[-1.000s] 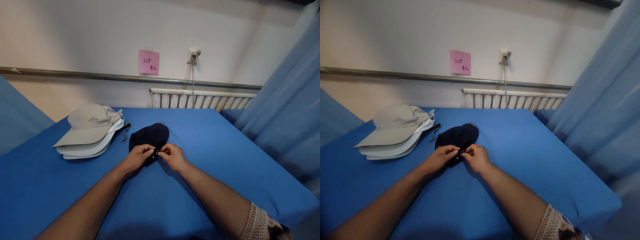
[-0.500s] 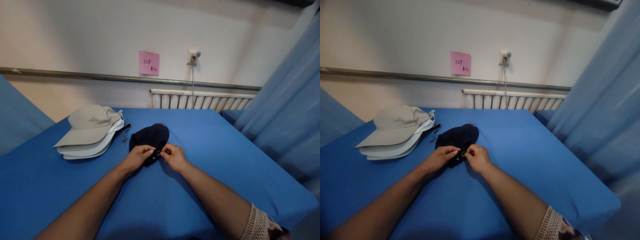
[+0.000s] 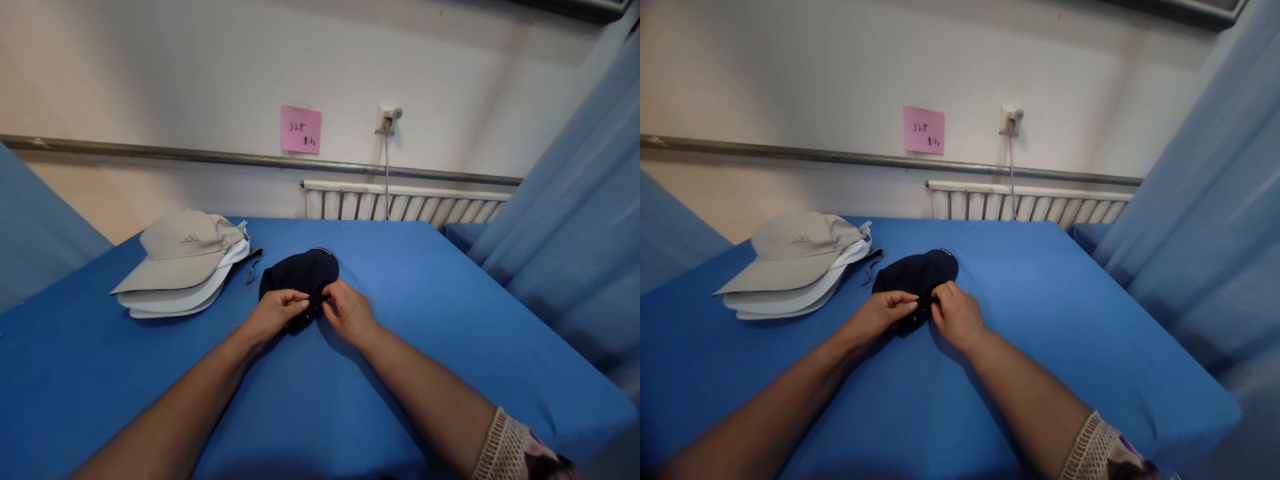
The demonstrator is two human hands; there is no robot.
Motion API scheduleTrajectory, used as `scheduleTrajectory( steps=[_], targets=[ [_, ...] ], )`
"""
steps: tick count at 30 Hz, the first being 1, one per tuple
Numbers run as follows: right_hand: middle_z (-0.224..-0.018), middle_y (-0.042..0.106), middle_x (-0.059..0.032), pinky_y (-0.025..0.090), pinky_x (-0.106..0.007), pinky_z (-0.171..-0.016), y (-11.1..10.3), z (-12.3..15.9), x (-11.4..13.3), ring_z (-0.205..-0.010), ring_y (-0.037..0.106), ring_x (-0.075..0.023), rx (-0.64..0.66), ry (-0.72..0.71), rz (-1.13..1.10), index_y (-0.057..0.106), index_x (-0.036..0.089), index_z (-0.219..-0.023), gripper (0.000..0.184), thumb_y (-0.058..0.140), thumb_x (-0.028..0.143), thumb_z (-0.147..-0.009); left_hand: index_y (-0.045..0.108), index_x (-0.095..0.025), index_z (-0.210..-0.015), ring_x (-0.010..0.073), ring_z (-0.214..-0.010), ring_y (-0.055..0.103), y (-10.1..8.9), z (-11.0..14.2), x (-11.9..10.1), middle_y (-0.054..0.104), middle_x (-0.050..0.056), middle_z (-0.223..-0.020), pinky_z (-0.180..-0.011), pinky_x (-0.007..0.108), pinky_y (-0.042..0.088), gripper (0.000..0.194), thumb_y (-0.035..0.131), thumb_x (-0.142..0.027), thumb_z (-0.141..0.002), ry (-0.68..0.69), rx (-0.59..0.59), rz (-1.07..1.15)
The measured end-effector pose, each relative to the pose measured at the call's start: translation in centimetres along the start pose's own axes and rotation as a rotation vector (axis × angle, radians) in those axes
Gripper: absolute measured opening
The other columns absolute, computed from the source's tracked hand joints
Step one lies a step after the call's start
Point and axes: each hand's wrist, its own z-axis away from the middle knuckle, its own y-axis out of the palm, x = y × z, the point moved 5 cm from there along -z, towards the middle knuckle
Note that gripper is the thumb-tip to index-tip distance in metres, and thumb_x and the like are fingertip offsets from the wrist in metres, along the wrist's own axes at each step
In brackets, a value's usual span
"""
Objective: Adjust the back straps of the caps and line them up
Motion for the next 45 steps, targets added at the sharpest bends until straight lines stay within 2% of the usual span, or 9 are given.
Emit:
scheduleTrajectory(
  steps=[9, 15, 19, 22, 28, 34, 38, 41, 45],
  targets=[
    [-0.096, 0.061, -0.0069, 0.041, -0.033, -0.078, -0.6, 0.2, 1.1, -0.084, 0.055, -0.0192, 0.098, -0.107, 0.192, 0.059, 0.019, -0.095, 0.017, 0.048, 0.014, -0.084, 0.075, -0.014, -0.089, 0.0140, -0.060, 0.055, -0.8, 0.1, -0.8, 0.070, 0.004, -0.071, -0.054, 0.025, 0.040, 0.034, 0.073, -0.038, -0.065, 0.055, -0.111, -0.062],
    [-0.102, 0.061, -0.0061, 0.045, -0.029, -0.074, -1.2, 0.5, 0.1, -0.080, 0.058, -0.0155, 0.066, -0.005, 0.010, 0.057, 0.019, -0.104, 0.021, 0.048, 0.012, -0.086, 0.072, -0.015, -0.097, 0.0226, -0.082, 0.067, -0.6, 0.0, -0.8, 0.074, 0.009, -0.091, -0.072, 0.035, 0.052, 0.041, 0.078, -0.038, -0.063, 0.131, -0.023, -0.107],
    [-0.110, 0.061, -0.0050, 0.047, -0.028, -0.078, -0.5, 0.4, 0.0, -0.084, 0.059, -0.0136, 0.116, -0.071, -0.143, 0.054, 0.022, -0.115, 0.028, 0.051, 0.013, -0.088, 0.070, -0.017, -0.099, 0.0240, -0.093, 0.068, 0.0, 0.5, -1.3, 0.074, 0.009, -0.099, -0.082, 0.039, 0.054, 0.038, 0.075, -0.029, -0.064, 0.203, 0.018, -0.182],
    [-0.105, 0.062, -0.0031, 0.046, -0.026, -0.077, 0.3, 0.3, -0.3, -0.085, 0.059, -0.0129, 0.193, -0.096, -0.155, 0.057, 0.022, -0.110, 0.029, 0.054, 0.008, -0.085, 0.067, -0.018, -0.103, 0.0220, -0.093, 0.068, 0.6, 1.0, -1.6, 0.073, 0.006, -0.099, -0.083, 0.037, 0.054, 0.036, 0.069, -0.021, -0.068, 0.264, 0.042, -0.253],
    [-0.093, 0.058, -0.0012, 0.041, -0.025, -0.070, 0.7, 0.0, -0.7, -0.078, 0.055, -0.0128, 0.238, -0.048, -0.017, 0.057, 0.021, -0.093, 0.012, 0.059, 0.013, -0.084, 0.066, -0.022, -0.107, 0.0199, -0.089, 0.068, 1.1, 1.5, -1.9, 0.073, 0.004, -0.097, -0.082, 0.035, 0.053, 0.032, 0.061, -0.017, -0.076, 0.410, 0.033, -0.509],
    [-0.087, 0.057, -0.0002, 0.035, -0.026, -0.064, 0.4, -0.3, -0.3, -0.071, 0.051, -0.0133, 0.192, 0.000, 0.120, 0.053, 0.021, -0.086, 0.010, 0.058, 0.015, -0.080, 0.061, -0.022, -0.113, 0.0188, -0.092, 0.063, 1.2, 2.0, -2.9, 0.066, 0.004, -0.102, -0.083, 0.034, 0.051, 0.037, 0.056, -0.011, -0.078, 0.608, -0.046, -0.672],
    [-0.089, 0.057, -0.0019, 0.036, -0.027, -0.064, 0.2, -0.8, -0.6, -0.073, 0.052, -0.0151, 0.142, 0.072, 0.220, 0.051, 0.020, -0.086, 0.013, 0.058, 0.014, -0.078, 0.059, -0.019, -0.099, 0.0186, -0.084, 0.060, 1.6, 2.7, -3.6, 0.062, 0.003, -0.090, -0.077, 0.034, 0.050, 0.028, 0.053, -0.006, -0.075, 0.665, -0.109, -0.756],
    [-0.093, 0.058, -0.0049, 0.038, -0.029, -0.067, -0.2, -1.1, -0.8, -0.075, 0.053, -0.0169, 0.125, 0.075, 0.299, 0.052, 0.020, -0.088, 0.016, 0.056, 0.010, -0.077, 0.060, -0.020, -0.094, 0.0208, -0.090, 0.057, 2.5, 3.3, -4.0, 0.062, 0.004, -0.092, -0.081, 0.036, 0.047, 0.027, 0.051, -0.004, -0.074, 0.718, -0.043, -0.832],
    [-0.090, 0.060, -0.0071, 0.039, -0.031, -0.067, -0.6, -0.8, -1.7, -0.074, 0.054, -0.0185, 0.180, 0.067, 0.367, 0.055, 0.019, -0.088, 0.023, 0.050, 0.001, -0.075, 0.064, -0.022, -0.100, 0.0213, -0.094, 0.057, 3.4, 3.9, -4.1, 0.065, 0.004, -0.098, -0.085, 0.037, 0.047, 0.032, 0.052, -0.006, -0.075, 0.694, 0.170, -0.816]
  ],
)
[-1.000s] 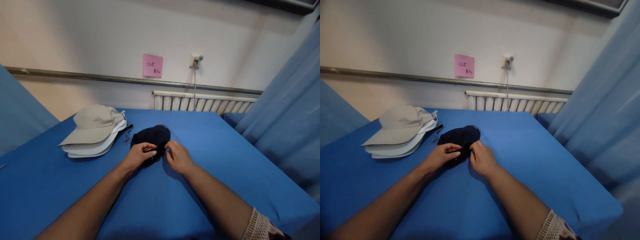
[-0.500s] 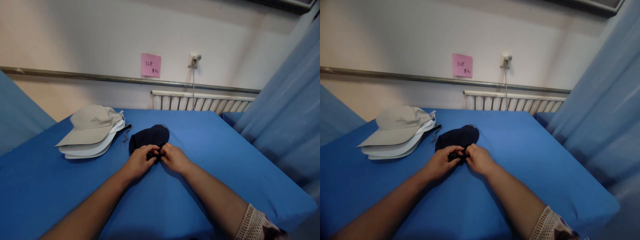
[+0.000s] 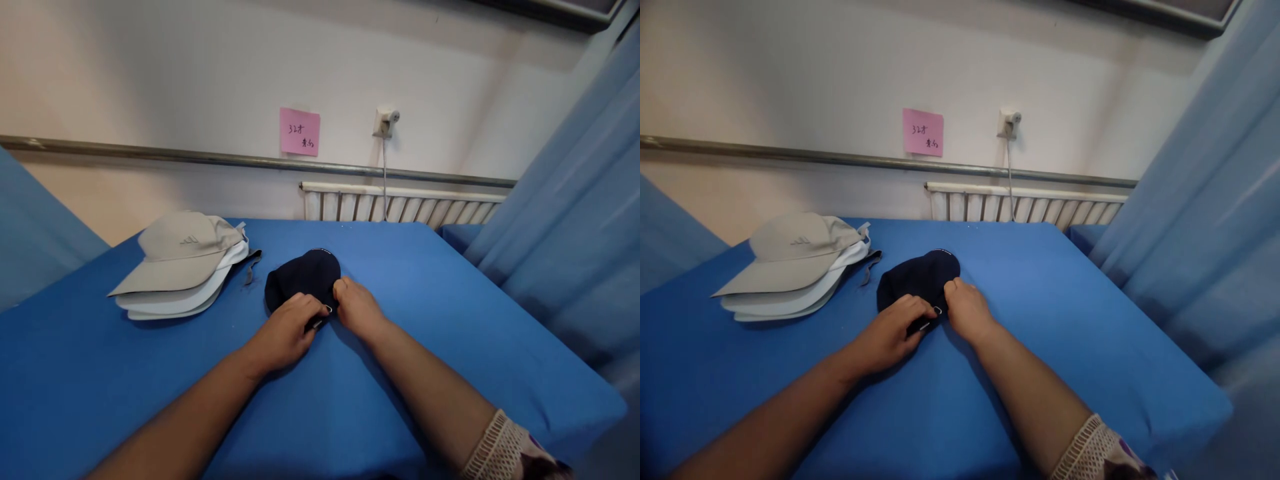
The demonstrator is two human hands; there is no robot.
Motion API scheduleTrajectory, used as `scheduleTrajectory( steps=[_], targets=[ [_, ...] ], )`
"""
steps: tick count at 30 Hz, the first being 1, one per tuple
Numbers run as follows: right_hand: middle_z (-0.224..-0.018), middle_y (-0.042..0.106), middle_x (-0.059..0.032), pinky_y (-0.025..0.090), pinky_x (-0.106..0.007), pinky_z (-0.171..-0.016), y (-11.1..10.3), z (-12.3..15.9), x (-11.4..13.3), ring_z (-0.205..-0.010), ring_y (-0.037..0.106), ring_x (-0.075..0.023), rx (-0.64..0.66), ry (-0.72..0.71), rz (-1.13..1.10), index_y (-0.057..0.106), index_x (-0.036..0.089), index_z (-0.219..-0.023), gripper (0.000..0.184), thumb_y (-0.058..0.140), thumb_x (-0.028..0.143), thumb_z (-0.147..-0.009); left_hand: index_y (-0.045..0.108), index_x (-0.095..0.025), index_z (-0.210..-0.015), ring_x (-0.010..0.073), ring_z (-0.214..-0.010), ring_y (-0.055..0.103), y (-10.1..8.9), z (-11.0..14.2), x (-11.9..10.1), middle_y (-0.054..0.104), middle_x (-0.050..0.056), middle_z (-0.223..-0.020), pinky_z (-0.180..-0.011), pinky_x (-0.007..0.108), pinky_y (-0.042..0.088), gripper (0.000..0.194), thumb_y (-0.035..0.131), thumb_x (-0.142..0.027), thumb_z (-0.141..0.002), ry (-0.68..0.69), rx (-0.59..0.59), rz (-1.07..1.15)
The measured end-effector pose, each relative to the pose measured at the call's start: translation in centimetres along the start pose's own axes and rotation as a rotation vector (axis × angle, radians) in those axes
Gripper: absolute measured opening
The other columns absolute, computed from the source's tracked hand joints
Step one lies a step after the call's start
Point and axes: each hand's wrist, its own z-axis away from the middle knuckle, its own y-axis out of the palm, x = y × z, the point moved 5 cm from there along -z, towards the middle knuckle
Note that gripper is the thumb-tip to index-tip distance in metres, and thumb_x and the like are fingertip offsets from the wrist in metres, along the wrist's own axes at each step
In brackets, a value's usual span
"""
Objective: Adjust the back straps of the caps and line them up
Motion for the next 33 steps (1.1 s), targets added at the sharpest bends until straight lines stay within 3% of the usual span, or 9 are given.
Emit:
scheduleTrajectory(
  steps=[4, 7, 11, 13, 18, 23, 25, 29, 33],
  targets=[
    [-0.085, 0.061, -0.0067, 0.040, -0.030, -0.066, 0.2, 0.7, -1.0, -0.070, 0.055, -0.0184, 0.089, -0.047, -0.042, 0.059, 0.020, -0.080, 0.026, 0.049, -0.002, -0.070, 0.067, -0.023, -0.097, 0.0198, -0.091, 0.060, -0.4, 0.1, 0.6, 0.067, 0.003, -0.095, -0.082, 0.032, 0.048, 0.021, 0.058, -0.019, -0.079, -0.070, 0.057, 0.140],
    [-0.082, 0.062, -0.0069, 0.039, -0.030, -0.064, -0.2, 0.9, -1.4, -0.068, 0.055, -0.0177, 0.089, -0.017, -0.052, 0.060, 0.019, -0.076, 0.024, 0.048, -0.002, -0.071, 0.068, -0.022, -0.094, 0.0180, -0.083, 0.062, -1.3, 0.2, 2.1, 0.067, 0.003, -0.091, -0.075, 0.030, 0.048, 0.017, 0.055, -0.024, -0.082, -0.167, -0.045, 0.151],
    [-0.087, 0.063, -0.0055, 0.041, -0.029, -0.069, -1.1, 0.9, -1.2, -0.076, 0.057, -0.0176, -0.029, 0.025, -0.129, 0.060, 0.019, -0.086, 0.025, 0.044, 0.002, -0.078, 0.068, -0.020, -0.093, 0.0173, -0.074, 0.062, -2.6, 0.3, 4.3, 0.067, 0.003, -0.087, -0.069, 0.029, 0.046, 0.020, 0.052, -0.028, -0.084, -0.306, -0.216, 0.076],
    [-0.090, 0.063, -0.0036, 0.041, -0.028, -0.071, -1.1, 0.9, -0.9, -0.079, 0.057, -0.0164, -0.059, 0.009, -0.206, 0.060, 0.020, -0.089, 0.025, 0.044, 0.003, -0.079, 0.067, -0.020, -0.093, 0.0175, -0.071, 0.061, -3.0, 0.4, 5.1, 0.067, 0.003, -0.085, -0.067, 0.030, 0.046, 0.020, 0.052, -0.028, -0.084, -0.356, -0.240, 0.036],
    [-0.096, 0.063, -0.0033, 0.042, -0.026, -0.075, 0.0, 1.0, 0.4, -0.085, 0.057, -0.0145, 0.006, -0.109, -0.324, 0.061, 0.020, -0.099, 0.021, 0.048, 0.009, -0.086, 0.068, -0.020, -0.093, 0.0207, -0.077, 0.063, -2.3, 0.6, 6.4, 0.068, 0.005, -0.089, -0.070, 0.032, 0.046, 0.019, 0.058, -0.030, -0.080, -0.347, -0.118, -0.067],
    [-0.089, 0.062, -0.0027, 0.042, -0.026, -0.072, 0.4, 1.0, 1.2, -0.078, 0.056, -0.0134, 0.063, -0.166, -0.312, 0.062, 0.019, -0.090, 0.010, 0.052, 0.018, -0.091, 0.062, -0.020, -0.119, 0.0237, -0.089, 0.063, -0.9, 0.5, 7.0, 0.067, 0.009, -0.104, -0.076, 0.033, 0.046, 0.043, 0.064, -0.034, -0.079, -0.319, -0.090, -0.161],
    [-0.087, 0.061, -0.0020, 0.041, -0.025, -0.070, 0.4, 1.0, 1.3, -0.075, 0.054, -0.0125, 0.067, -0.159, -0.319, 0.061, 0.018, -0.087, 0.010, 0.053, 0.021, -0.092, 0.061, -0.021, -0.122, 0.0241, -0.089, 0.063, -0.5, 0.3, 7.0, 0.066, 0.009, -0.105, -0.074, 0.032, 0.045, 0.043, 0.062, -0.033, -0.080, -0.309, -0.074, -0.230],
    [-0.085, 0.059, -0.0012, 0.040, -0.025, -0.068, 0.7, 0.9, 1.1, -0.072, 0.053, -0.0118, 0.086, -0.131, -0.321, 0.060, 0.018, -0.083, 0.014, 0.053, 0.024, -0.093, 0.066, -0.021, -0.112, 0.0229, -0.083, 0.063, 0.0, -0.4, 6.7, 0.068, 0.009, -0.099, -0.068, 0.031, 0.043, 0.034, 0.056, -0.022, -0.080, -0.306, -0.027, -0.310],
    [-0.084, 0.058, -0.0010, 0.039, -0.025, -0.068, 0.8, 0.9, 0.9, -0.073, 0.053, -0.0118, 0.085, -0.117, -0.326, 0.059, 0.018, -0.082, 0.014, 0.053, 0.024, -0.093, 0.068, -0.020, -0.094, 0.0198, -0.076, 0.062, -0.4, -0.8, 6.4, 0.068, 0.006, -0.086, -0.066, 0.029, 0.042, 0.024, 0.053, -0.016, -0.076, -0.339, -0.069, -0.239]
  ],
)
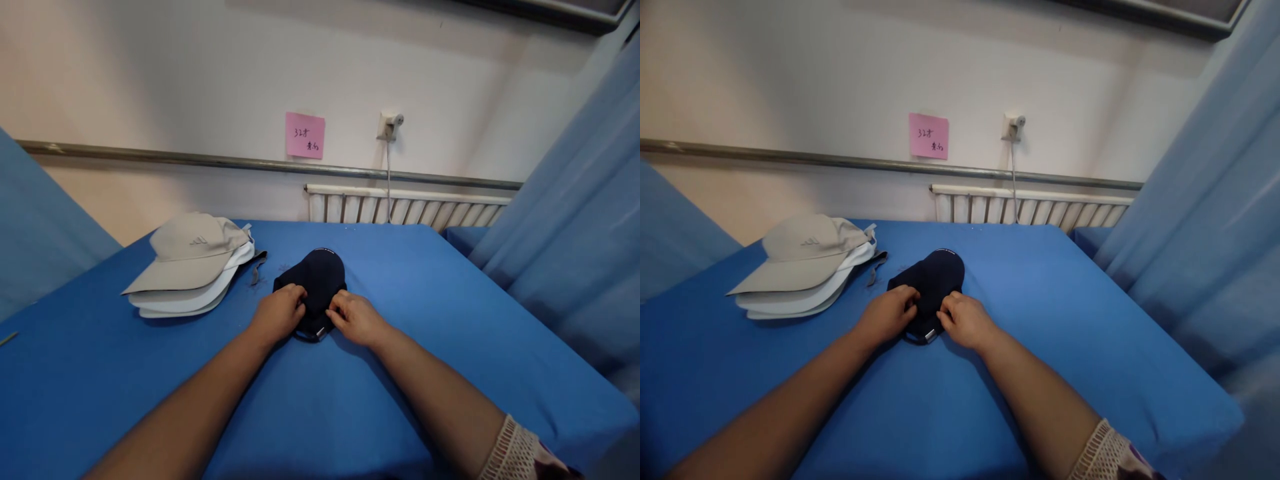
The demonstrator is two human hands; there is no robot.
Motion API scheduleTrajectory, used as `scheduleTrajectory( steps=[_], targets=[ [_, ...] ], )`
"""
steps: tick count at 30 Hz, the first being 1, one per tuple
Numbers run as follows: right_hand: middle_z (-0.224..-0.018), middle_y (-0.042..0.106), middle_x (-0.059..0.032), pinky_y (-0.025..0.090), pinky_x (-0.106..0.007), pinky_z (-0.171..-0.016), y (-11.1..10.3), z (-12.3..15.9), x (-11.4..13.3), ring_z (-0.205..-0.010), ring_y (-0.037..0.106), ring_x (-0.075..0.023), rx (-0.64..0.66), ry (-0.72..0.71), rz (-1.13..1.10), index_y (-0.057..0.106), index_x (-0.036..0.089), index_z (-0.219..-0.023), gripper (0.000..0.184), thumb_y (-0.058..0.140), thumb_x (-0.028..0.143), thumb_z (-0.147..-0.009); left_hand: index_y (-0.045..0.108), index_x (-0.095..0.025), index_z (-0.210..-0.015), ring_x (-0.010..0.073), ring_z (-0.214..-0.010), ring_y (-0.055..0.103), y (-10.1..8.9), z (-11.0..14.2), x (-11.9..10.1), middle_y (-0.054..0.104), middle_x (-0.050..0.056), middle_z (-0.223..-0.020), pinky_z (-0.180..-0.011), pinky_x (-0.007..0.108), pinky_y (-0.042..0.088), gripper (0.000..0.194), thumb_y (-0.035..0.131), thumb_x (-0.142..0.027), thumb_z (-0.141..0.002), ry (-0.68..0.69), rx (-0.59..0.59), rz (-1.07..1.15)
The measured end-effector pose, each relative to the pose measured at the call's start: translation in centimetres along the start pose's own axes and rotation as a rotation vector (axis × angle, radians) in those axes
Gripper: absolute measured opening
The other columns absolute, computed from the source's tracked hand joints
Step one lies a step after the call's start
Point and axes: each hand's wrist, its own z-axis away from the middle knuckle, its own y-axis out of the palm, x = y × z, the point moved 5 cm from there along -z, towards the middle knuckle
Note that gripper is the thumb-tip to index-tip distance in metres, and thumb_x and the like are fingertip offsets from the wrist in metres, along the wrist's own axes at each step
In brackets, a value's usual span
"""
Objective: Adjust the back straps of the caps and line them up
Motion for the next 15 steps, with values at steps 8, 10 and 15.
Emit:
scheduleTrajectory(
  steps=[8, 10, 15],
  targets=[
    [-0.075, 0.055, 0.0018, 0.037, -0.026, -0.064, -1.6, 0.3, 0.0, -0.067, 0.051, -0.0118, -0.151, 0.117, -0.016, 0.052, 0.020, -0.073, 0.018, 0.058, 0.028, -0.088, 0.069, -0.020, -0.095, 0.0163, -0.072, 0.060, -3.9, 1.1, -0.1, 0.063, 0.002, -0.086, -0.068, 0.029, 0.047, 0.022, 0.056, -0.031, -0.082, -0.062, -0.333, 0.393],
    [-0.076, 0.057, 0.0014, 0.038, -0.026, -0.063, -1.9, 0.4, -0.3, -0.066, 0.052, -0.0126, -0.183, 0.187, -0.018, 0.053, 0.021, -0.076, 0.015, 0.060, 0.029, -0.087, 0.070, -0.020, -0.094, 0.0174, -0.080, 0.060, -4.5, 1.4, -0.3, 0.063, 0.003, -0.089, -0.073, 0.029, 0.048, 0.021, 0.057, -0.032, -0.083, -0.031, -0.369, 0.396],
    [-0.083, 0.064, -0.0034, 0.040, -0.029, -0.061, -1.1, 0.4, -1.5, -0.071, 0.060, -0.0178, -0.193, 0.344, -0.040, 0.059, 0.021, -0.093, 0.028, 0.066, 0.046, -0.082, 0.070, -0.021, -0.097, 0.0187, -0.084, 0.062, -4.2, 1.4, -0.7, 0.064, 0.004, -0.090, -0.076, 0.030, 0.048, 0.022, 0.057, -0.033, -0.084, 0.008, -0.333, 0.379]
  ],
)
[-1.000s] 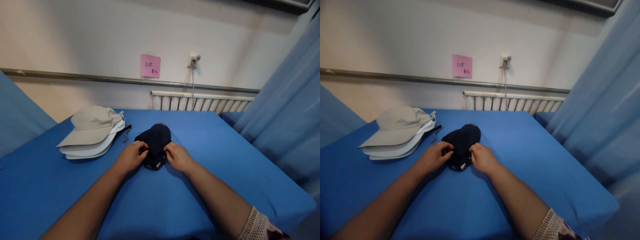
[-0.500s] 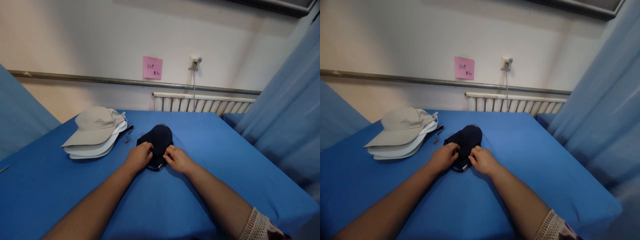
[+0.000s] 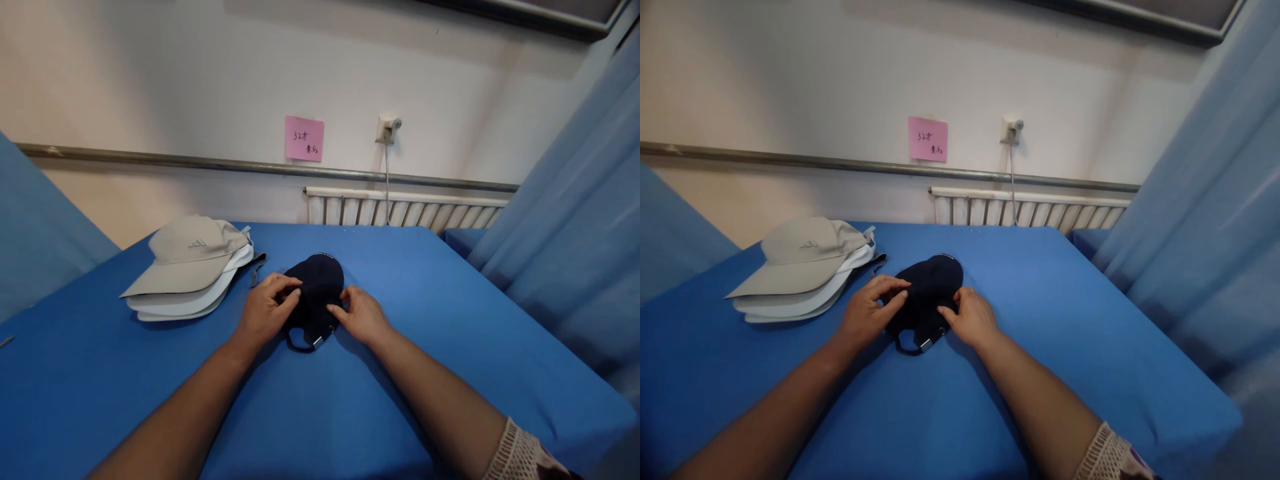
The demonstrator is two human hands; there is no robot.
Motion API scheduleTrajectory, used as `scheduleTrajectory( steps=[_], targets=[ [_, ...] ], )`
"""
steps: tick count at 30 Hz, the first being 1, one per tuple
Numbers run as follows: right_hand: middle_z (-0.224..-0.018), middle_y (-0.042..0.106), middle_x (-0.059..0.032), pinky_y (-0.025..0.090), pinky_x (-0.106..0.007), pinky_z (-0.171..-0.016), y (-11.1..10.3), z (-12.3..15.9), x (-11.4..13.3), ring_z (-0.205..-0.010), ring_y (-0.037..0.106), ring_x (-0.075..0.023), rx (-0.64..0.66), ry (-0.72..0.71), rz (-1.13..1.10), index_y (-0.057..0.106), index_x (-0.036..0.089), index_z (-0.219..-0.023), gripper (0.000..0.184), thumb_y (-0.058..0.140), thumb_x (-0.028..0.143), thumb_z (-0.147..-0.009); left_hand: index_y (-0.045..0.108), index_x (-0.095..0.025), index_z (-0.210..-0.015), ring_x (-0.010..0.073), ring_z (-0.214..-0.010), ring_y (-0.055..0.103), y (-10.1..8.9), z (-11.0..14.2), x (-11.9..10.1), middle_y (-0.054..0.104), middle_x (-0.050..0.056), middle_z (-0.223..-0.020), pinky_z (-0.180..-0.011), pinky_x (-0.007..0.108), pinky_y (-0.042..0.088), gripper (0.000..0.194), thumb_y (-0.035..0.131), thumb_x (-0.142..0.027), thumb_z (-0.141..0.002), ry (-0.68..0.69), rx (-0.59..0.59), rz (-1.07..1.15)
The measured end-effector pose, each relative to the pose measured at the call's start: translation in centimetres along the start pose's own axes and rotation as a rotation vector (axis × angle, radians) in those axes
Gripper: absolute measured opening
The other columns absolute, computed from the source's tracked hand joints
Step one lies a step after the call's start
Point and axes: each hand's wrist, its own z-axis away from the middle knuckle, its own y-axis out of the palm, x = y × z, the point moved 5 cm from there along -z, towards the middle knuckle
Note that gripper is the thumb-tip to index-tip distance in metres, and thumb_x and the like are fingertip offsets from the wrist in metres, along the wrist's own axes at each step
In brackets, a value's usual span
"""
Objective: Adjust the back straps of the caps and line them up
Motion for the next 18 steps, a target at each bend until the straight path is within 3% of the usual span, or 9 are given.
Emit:
scheduleTrajectory(
  steps=[5, 12, 15, 18],
  targets=[
    [-0.090, 0.068, -0.0063, 0.043, -0.031, -0.065, 1.6, -0.1, -0.1, -0.078, 0.064, -0.0211, 0.071, 0.026, 0.068, 0.063, 0.020, -0.097, 0.033, 0.071, 0.046, -0.078, 0.069, -0.020, -0.097, 0.0166, -0.076, 0.061, 1.0, 0.2, 0.2, 0.063, 0.003, -0.086, -0.070, 0.028, 0.049, 0.023, 0.055, -0.033, -0.085, -0.027, 0.032, 0.015],
    [-0.089, 0.064, -0.0041, 0.038, -0.028, -0.063, 2.0, 0.2, 1.1, -0.074, 0.059, -0.0169, 0.199, -0.115, 0.214, 0.064, 0.021, -0.083, 0.006, 0.063, 0.027, -0.083, 0.070, -0.020, -0.095, 0.0163, -0.075, 0.060, 1.4, 0.3, 0.4, 0.064, 0.003, -0.086, -0.072, 0.029, 0.049, 0.021, 0.056, -0.032, -0.084, -0.012, 0.040, 0.000],
    [-0.085, 0.062, -0.0041, 0.036, -0.028, -0.062, 1.6, 0.3, 1.2, -0.070, 0.055, -0.0154, 0.165, -0.155, 0.222, 0.061, 0.020, -0.079, 0.007, 0.057, 0.022, -0.084, 0.069, -0.020, -0.097, 0.0157, -0.075, 0.060, 1.3, 0.3, 0.6, 0.063, 0.003, -0.086, -0.070, 0.028, 0.049, 0.021, 0.056, -0.032, -0.085, -0.002, 0.039, 0.010],
    [-0.079, 0.058, -0.0021, 0.036, -0.026, -0.061, 0.5, 0.1, 1.2, -0.067, 0.051, -0.0135, 0.062, -0.193, 0.048, 0.057, 0.019, -0.071, 0.011, 0.055, 0.019, -0.082, 0.070, -0.020, -0.098, 0.0156, -0.074, 0.060, 1.0, 0.2, 0.8, 0.063, 0.002, -0.085, -0.070, 0.028, 0.048, 0.022, 0.056, -0.032, -0.086, -0.001, 0.011, 0.007]
  ],
)
